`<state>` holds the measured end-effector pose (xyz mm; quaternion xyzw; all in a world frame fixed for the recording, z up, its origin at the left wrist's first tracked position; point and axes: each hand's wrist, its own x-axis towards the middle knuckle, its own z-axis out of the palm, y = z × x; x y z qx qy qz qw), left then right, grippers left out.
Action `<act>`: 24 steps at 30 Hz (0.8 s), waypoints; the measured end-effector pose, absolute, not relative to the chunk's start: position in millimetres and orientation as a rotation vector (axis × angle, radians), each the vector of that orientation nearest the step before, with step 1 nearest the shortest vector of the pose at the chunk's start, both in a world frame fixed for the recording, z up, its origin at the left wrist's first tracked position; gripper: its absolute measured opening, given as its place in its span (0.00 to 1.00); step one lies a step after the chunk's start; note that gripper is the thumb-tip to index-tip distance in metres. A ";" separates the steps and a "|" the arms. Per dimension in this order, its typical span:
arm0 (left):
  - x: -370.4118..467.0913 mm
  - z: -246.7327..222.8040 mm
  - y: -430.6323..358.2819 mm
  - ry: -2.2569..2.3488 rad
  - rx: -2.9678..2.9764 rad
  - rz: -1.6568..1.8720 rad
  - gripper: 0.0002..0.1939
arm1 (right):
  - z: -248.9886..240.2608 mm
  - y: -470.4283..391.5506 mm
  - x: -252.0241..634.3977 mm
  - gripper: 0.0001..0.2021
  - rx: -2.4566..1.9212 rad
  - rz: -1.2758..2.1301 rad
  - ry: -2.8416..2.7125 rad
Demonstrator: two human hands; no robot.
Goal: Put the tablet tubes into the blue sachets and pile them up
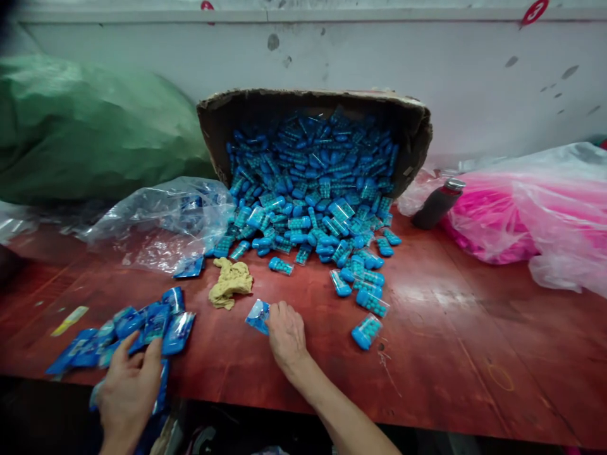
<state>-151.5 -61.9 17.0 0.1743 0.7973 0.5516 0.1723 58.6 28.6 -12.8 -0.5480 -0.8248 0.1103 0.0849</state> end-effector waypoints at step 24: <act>-160.1 4.1 -25.7 2.107 1.335 1.405 0.19 | 15.8 59.1 22.1 0.14 -1.488 0.404 -2.445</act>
